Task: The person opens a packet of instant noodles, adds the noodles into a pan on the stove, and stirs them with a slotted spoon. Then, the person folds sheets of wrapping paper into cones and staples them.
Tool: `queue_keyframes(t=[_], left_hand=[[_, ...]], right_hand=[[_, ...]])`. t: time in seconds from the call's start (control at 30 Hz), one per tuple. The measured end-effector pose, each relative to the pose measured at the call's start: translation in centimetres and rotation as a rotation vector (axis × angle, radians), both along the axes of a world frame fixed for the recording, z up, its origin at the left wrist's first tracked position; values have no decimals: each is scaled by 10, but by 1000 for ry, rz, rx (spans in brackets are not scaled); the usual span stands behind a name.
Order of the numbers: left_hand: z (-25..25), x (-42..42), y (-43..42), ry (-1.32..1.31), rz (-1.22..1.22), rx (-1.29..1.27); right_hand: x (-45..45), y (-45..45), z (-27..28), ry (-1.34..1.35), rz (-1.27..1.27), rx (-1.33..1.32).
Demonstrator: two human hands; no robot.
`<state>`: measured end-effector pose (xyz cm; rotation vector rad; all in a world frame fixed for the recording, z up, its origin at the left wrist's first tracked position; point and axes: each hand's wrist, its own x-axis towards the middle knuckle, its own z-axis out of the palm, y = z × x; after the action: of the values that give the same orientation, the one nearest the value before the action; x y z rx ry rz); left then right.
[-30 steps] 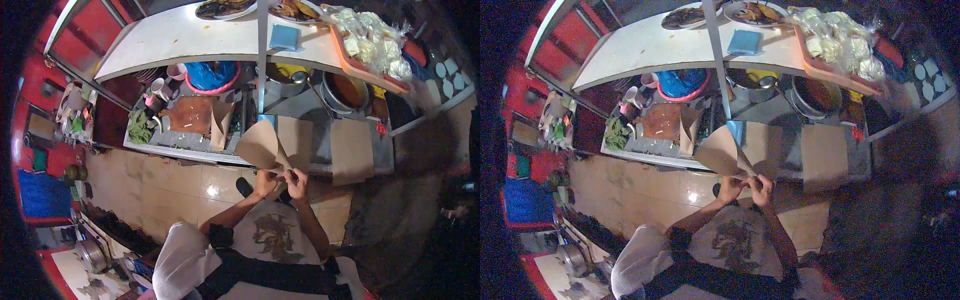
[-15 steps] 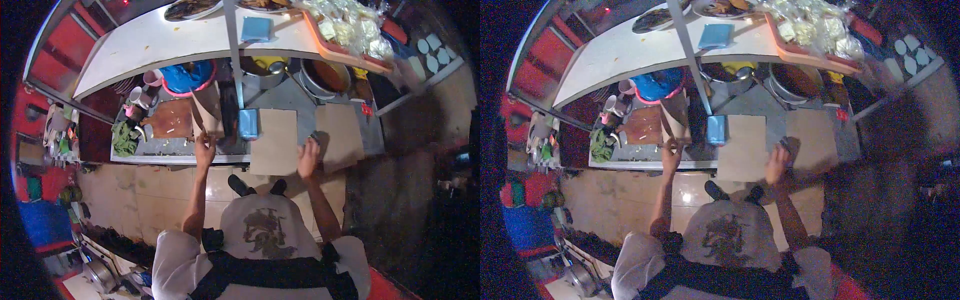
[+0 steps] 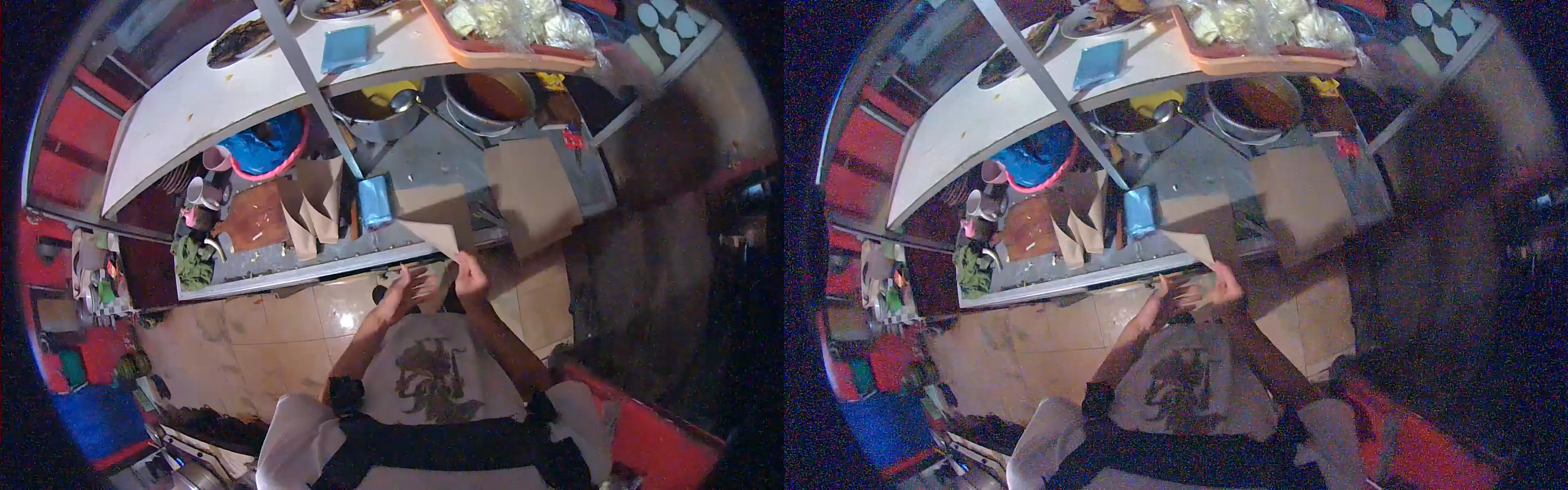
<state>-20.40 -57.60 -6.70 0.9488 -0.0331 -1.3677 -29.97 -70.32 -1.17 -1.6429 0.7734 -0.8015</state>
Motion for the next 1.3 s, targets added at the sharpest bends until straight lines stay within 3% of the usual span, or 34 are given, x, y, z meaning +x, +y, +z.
queue_keyframes(t=[0.07,0.1,0.13,0.2,0.23,0.3,0.33,0.37,0.43,0.47,0.5,0.57,0.6,0.67,0.7,0.73,0.8,0.9,1.0,1.07,1.1,1.2,1.3], left_hand=[[20,-8,-22,345,12,-345],[38,-10,-26,349,8,-343],[62,-12,-29,134,128,-369],[67,1,-41,424,258,-336],[45,7,-41,425,250,-333],[10,16,-40,49,130,-34],[3,16,-37,110,133,-65],[-1,13,-35,110,127,-62],[-10,6,-32,126,356,-52],[-10,6,-30,151,308,-28],[-13,4,-27,149,303,-24],[-14,-1,-18,367,224,-157],[-14,-7,-21,301,276,-91],[-7,-9,-24,304,268,-149],[3,-11,-26,310,263,-205],[12,-13,-29,310,263,-205],[38,-15,-37,278,287,-215],[54,-9,-34,308,209,-228],[56,-11,-30,189,228,-211],[48,-14,-30,95,265,-211],[44,-16,-33,34,374,-125],[47,-17,-44,-47,580,-47],[43,-15,-46,-92,690,-34]], right_hand=[[-5,1,17,-128,-111,218],[-6,-4,24,-80,37,-142],[-7,-10,28,-28,186,-501],[-22,-15,3,52,458,-852],[-25,-14,-10,55,451,-851],[-28,-14,-23,-77,289,-804],[-22,-16,-28,-183,12,-775],[-20,-18,-32,-180,6,-773],[-17,-23,-41,20,-329,175],[-25,-33,-55,-109,-151,422],[-32,-39,-60,-111,-156,426],[-39,-40,-60,445,-43,356],[-40,-33,-56,442,-45,361],[-41,-16,-44,622,80,-362],[-40,-12,-46,622,80,-363],[-39,-8,-49,436,241,-605],[-32,0,-42,238,397,-842],[-27,8,-31,277,476,-870],[-25,12,-58,189,434,-918],[-27,27,-86,22,193,-220],[-25,31,-87,22,199,-217],[-6,39,-75,-187,-194,386],[0,31,-68,-143,-149,534]])
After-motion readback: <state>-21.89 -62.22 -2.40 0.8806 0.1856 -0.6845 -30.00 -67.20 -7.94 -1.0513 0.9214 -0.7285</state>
